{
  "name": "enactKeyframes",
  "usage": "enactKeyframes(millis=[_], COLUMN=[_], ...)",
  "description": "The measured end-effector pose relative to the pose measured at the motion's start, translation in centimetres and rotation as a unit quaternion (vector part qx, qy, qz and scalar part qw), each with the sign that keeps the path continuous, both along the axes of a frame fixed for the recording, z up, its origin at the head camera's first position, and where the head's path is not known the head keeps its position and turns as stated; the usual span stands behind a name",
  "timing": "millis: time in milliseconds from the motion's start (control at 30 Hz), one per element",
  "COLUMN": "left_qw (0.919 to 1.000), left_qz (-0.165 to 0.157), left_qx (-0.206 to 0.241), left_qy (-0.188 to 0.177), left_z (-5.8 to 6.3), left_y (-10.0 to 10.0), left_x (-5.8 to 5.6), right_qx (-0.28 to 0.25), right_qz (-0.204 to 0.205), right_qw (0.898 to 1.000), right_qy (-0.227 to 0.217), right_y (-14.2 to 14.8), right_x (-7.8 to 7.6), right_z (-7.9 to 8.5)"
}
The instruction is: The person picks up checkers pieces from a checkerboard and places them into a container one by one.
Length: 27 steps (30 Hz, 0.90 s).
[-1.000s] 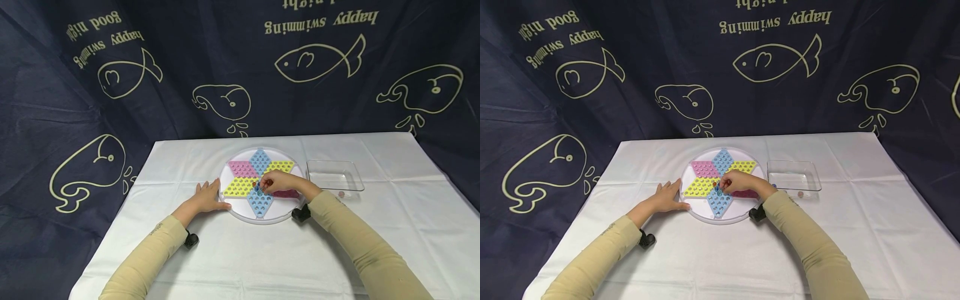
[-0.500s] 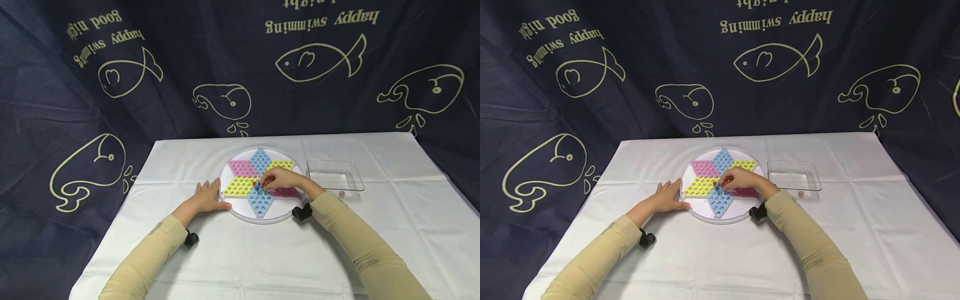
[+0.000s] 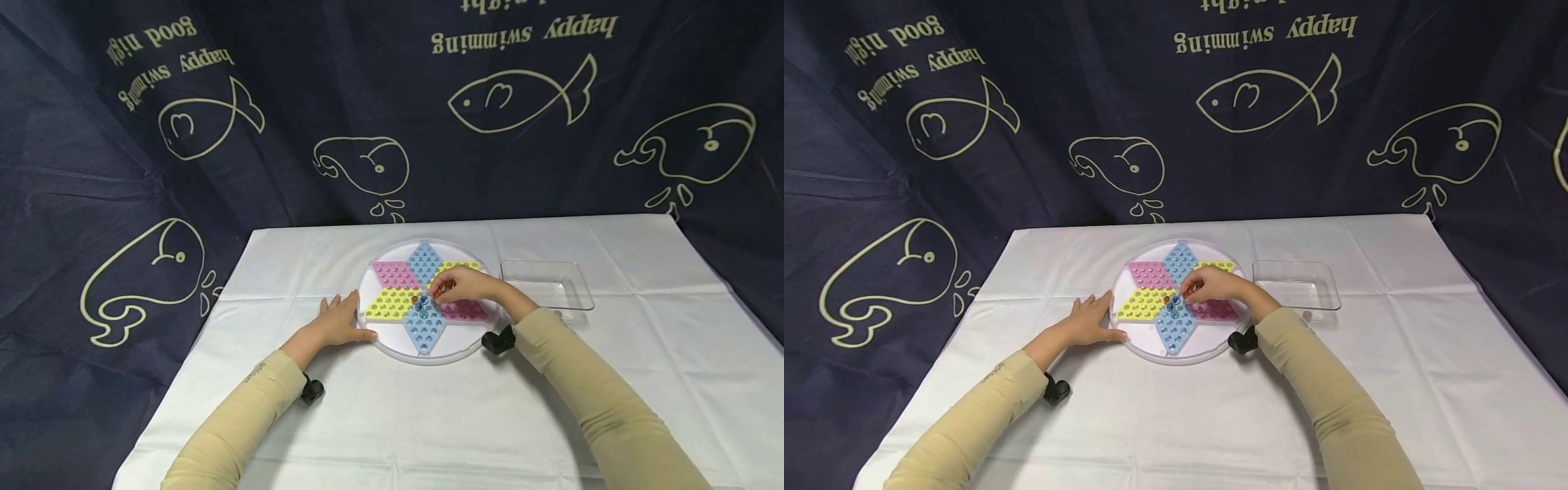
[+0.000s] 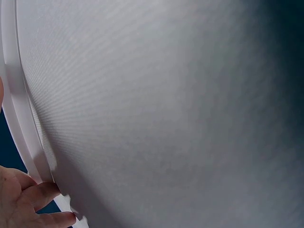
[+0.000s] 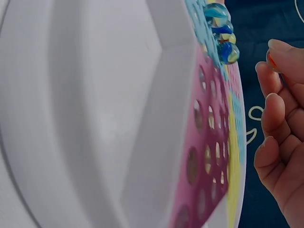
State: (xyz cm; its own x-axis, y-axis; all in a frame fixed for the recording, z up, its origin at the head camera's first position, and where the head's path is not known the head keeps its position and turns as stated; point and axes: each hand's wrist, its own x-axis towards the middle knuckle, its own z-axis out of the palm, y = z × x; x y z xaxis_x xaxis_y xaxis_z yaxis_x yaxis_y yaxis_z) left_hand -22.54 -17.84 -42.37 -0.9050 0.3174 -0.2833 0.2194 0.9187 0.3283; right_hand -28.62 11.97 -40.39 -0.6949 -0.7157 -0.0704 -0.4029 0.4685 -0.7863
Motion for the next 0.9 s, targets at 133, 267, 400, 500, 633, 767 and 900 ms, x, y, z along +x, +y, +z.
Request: enactKeyframes(millis=[133,267,400,500,633,767,900], left_qw=[1.0,1.0,1.0,1.0,1.0,1.0,1.0], left_qz=[0.003,0.006,0.006,0.003,0.002,0.004,0.002], left_qx=[0.001,0.002,0.005,0.005,0.002,0.003,0.002], left_qy=[-0.003,-0.005,-0.005,-0.002,0.001,0.001,0.004], left_z=[0.1,0.1,0.1,0.1,0.2,0.2,0.2], left_y=[0.0,0.0,0.0,0.1,0.1,0.2,0.2], left_x=[0.1,0.1,0.0,0.0,0.1,0.1,0.2], right_qx=[-0.001,0.009,0.015,0.017,0.025,0.031,0.029], right_qz=[0.001,-0.004,-0.012,-0.019,-0.024,-0.024,-0.031], right_qw=[1.0,1.0,1.0,0.999,0.999,0.999,0.999], right_qy=[0.0,0.012,0.018,0.02,0.029,0.038,0.03], right_y=[0.4,0.8,1.3,1.8,2.3,2.8,3.3], right_x=[-0.3,-0.5,-0.6,-0.7,-0.7,-0.7,-0.6], right_z=[0.1,0.5,0.9,1.1,1.5,1.9,2.4])
